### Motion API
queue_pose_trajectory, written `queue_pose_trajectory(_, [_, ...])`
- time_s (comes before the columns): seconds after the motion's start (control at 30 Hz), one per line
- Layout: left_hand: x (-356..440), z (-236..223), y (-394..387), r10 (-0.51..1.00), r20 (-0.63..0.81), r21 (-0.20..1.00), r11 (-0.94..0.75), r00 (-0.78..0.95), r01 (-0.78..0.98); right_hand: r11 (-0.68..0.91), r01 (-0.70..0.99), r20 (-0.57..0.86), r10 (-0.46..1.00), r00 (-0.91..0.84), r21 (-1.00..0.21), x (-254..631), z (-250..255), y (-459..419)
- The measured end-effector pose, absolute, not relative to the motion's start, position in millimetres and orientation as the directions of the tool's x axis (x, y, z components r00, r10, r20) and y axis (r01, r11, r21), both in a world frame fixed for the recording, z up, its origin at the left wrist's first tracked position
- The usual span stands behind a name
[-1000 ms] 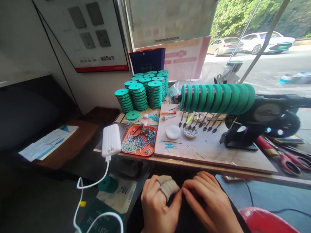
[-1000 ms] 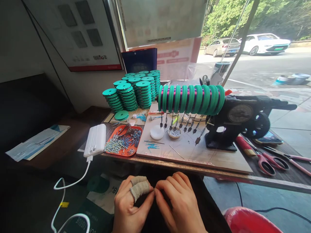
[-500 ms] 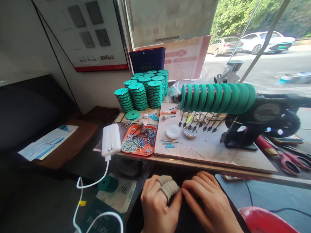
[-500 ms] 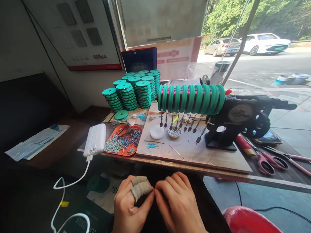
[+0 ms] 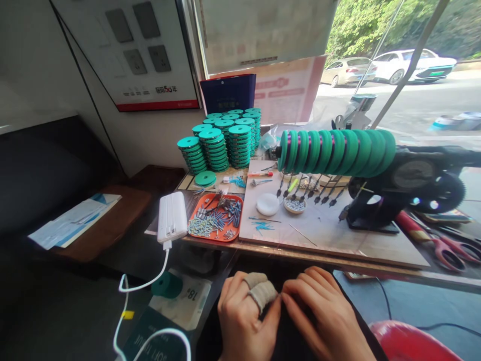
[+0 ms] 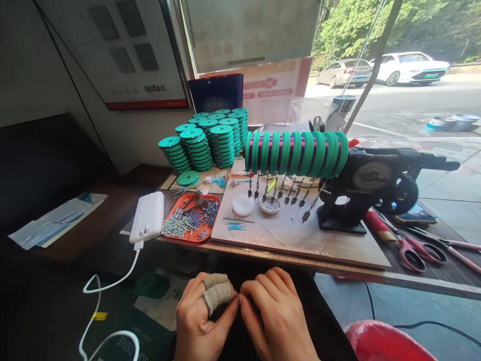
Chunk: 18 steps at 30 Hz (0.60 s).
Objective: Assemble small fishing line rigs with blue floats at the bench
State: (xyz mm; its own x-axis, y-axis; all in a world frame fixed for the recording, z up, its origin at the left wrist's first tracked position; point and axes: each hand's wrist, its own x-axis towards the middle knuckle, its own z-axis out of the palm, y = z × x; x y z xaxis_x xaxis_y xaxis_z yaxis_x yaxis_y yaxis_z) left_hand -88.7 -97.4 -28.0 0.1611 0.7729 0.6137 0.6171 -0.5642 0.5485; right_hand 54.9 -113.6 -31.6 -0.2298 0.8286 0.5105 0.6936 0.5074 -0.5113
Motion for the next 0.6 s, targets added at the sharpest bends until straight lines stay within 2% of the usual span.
queue_pose_trajectory(0.23, [-89.9, -28.1, -97.7, 0.774, 0.607, 0.539, -0.569, 0.183, 0.621, 0.507, 0.704, 0.515, 0.826, -0.231, -0.497, 53.1, -30.1, -112.7])
queue_pose_trajectory(0.47, [-88.6, -27.9, -96.7, 0.776, 0.603, 0.530, -0.561, 0.183, 0.636, 0.524, 0.728, 0.599, 0.777, -0.195, -0.443, 50.7, -27.4, -109.6])
queue_pose_trajectory(0.6, [-85.1, -21.6, -91.0, 0.786, 0.577, 0.506, -0.556, 0.220, 0.660, 0.518, 0.721, 0.617, 0.771, -0.161, -0.460, 55.2, -26.1, -104.3])
